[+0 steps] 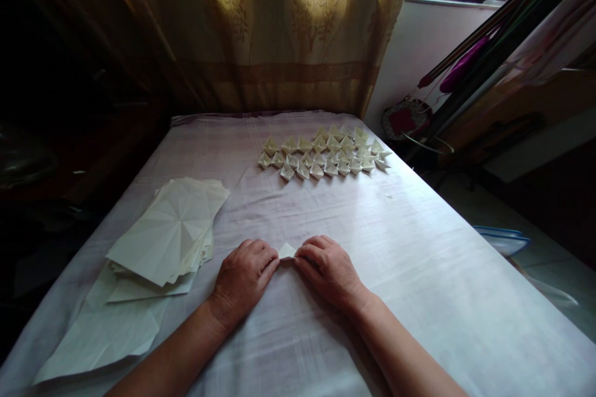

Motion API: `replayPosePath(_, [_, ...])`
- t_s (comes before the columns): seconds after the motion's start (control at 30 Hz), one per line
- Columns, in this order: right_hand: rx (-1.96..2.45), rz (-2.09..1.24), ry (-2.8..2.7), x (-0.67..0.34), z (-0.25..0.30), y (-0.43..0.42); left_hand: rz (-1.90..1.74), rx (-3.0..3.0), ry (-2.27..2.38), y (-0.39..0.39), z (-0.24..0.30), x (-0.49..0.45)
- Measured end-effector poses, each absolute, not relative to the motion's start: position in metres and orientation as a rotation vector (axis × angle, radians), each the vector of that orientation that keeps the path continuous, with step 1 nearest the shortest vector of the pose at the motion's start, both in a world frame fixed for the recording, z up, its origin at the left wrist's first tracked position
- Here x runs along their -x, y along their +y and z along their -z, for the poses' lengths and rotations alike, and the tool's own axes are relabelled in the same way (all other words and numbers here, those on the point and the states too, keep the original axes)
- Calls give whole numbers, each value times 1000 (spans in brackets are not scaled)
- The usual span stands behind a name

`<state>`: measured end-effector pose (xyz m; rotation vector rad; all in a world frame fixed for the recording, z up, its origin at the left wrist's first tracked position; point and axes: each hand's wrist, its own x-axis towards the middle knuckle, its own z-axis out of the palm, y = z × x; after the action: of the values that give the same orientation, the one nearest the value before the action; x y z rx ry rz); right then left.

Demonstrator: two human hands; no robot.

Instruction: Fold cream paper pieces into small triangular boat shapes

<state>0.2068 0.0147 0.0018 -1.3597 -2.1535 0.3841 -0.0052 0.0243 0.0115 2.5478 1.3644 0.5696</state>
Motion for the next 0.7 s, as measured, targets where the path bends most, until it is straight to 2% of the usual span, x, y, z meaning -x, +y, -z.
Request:
replayPosePath(0.3, [1632, -113, -2121, -195, 0, 16, -419, -2564, 1542, 30, -16, -6])
replayPosePath(0.7, [1573, -386, -1901, -195, 3, 9, -225, -2621, 1578, 35, -17, -11])
